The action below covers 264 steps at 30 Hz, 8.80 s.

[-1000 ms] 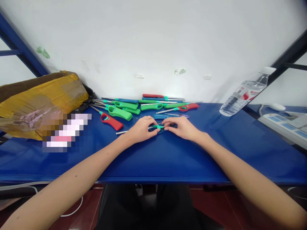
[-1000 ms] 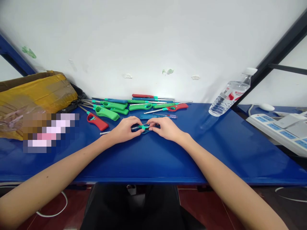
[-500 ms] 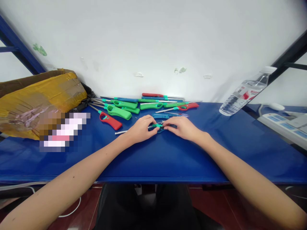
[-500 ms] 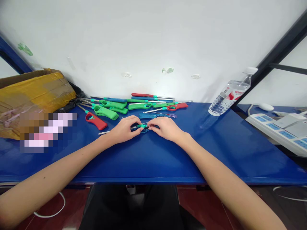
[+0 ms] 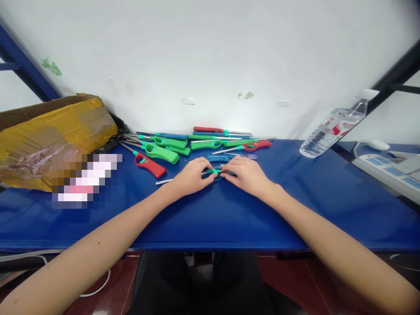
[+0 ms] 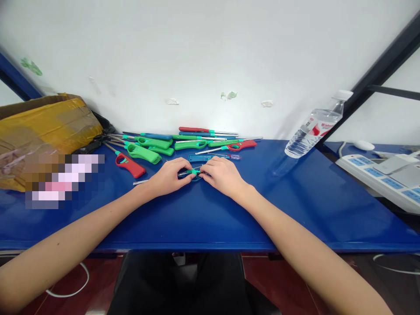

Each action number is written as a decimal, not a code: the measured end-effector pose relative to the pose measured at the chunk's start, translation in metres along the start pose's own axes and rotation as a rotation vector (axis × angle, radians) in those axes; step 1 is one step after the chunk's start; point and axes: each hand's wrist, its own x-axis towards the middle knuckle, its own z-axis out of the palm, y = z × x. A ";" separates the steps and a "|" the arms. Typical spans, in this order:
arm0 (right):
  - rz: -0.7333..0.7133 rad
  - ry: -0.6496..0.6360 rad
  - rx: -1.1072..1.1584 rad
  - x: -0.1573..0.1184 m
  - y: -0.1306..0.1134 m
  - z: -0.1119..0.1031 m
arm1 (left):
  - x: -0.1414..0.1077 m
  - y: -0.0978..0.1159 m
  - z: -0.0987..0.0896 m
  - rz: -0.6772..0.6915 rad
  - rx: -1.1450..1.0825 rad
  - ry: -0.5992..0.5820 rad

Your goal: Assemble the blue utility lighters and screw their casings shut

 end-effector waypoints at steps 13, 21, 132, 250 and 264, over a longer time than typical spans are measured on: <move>-0.157 -0.030 -0.274 0.001 -0.002 0.002 | 0.001 0.002 0.001 -0.067 0.033 0.022; -0.122 -0.009 -0.259 0.001 -0.001 0.006 | 0.000 0.003 0.004 -0.110 0.081 0.034; 0.074 0.065 0.472 0.002 0.021 0.015 | -0.001 0.006 0.007 -0.183 0.075 0.044; 0.251 0.110 0.451 0.002 -0.019 0.019 | -0.003 0.010 -0.018 -0.173 0.065 -0.162; 0.288 0.139 0.519 0.003 -0.015 0.023 | -0.001 0.018 -0.021 -0.191 0.049 -0.209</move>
